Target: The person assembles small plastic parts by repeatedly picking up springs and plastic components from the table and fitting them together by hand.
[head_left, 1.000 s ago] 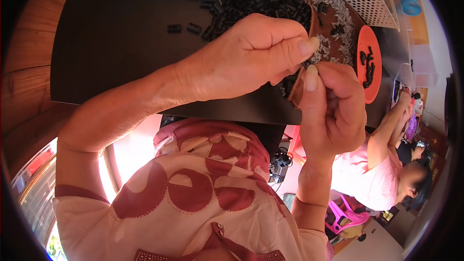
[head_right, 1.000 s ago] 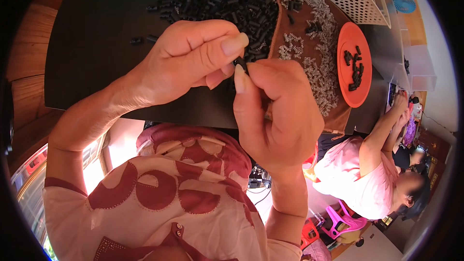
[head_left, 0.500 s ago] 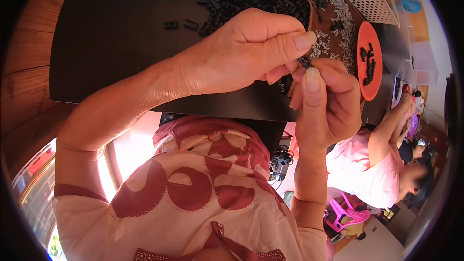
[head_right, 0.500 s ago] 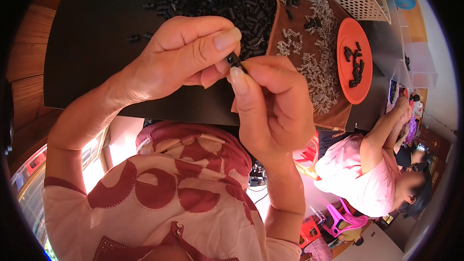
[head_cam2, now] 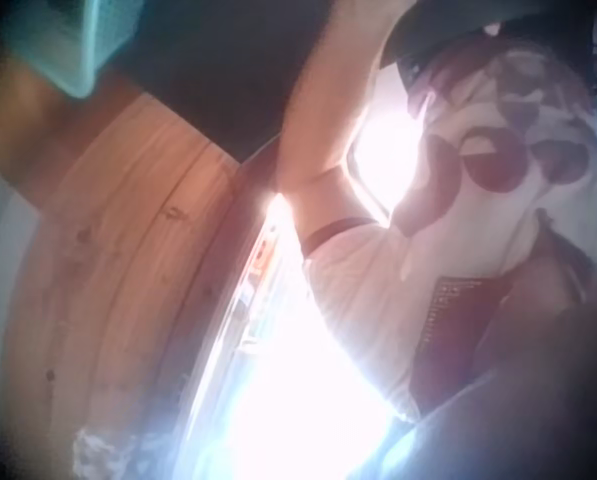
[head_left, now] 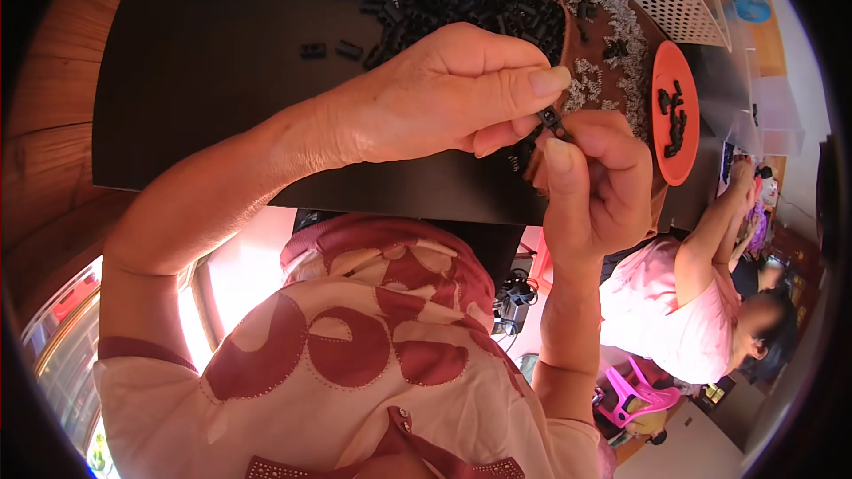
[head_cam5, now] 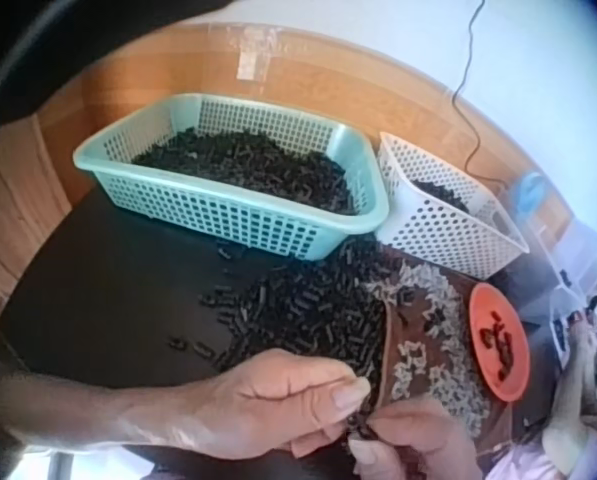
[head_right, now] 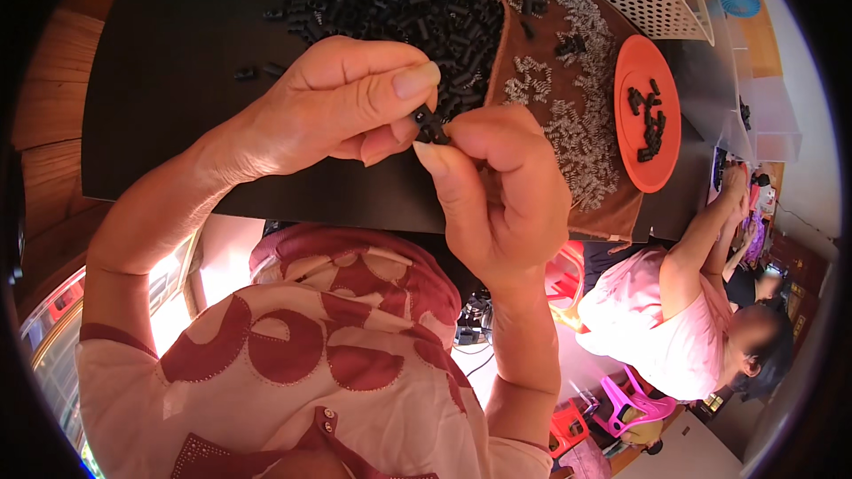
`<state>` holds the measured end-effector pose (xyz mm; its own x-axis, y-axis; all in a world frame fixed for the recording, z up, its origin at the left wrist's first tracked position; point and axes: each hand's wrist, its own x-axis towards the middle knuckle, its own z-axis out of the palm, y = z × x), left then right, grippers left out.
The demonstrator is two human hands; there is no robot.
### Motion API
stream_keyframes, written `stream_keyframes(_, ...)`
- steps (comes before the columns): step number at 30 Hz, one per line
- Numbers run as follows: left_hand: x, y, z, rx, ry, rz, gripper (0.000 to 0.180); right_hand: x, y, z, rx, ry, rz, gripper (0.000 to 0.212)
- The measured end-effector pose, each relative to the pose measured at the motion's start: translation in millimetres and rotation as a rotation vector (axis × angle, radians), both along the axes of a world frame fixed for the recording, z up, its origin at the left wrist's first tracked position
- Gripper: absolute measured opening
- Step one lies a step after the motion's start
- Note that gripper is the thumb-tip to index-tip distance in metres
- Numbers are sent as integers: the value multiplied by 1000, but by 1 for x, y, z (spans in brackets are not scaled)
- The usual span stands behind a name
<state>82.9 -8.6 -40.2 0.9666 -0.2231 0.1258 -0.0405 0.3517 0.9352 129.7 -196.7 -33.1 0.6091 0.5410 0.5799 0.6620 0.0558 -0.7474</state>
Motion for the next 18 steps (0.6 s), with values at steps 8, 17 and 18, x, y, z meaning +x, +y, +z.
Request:
stream_keyframes(8, 1, 2, 5, 59, -5, -35, 36, -3, -4, 1, -60, -77, 5, 16)
stream_keyframes(17, 3, -3, 0, 49, -34, 13, 37, -6, -5, 6, -91, -30, 23, 10)
stream_keyframes(18, 3, -2, 1, 48, -34, 13, 37, -6, -4, 5, -92, -30, 23, 10)
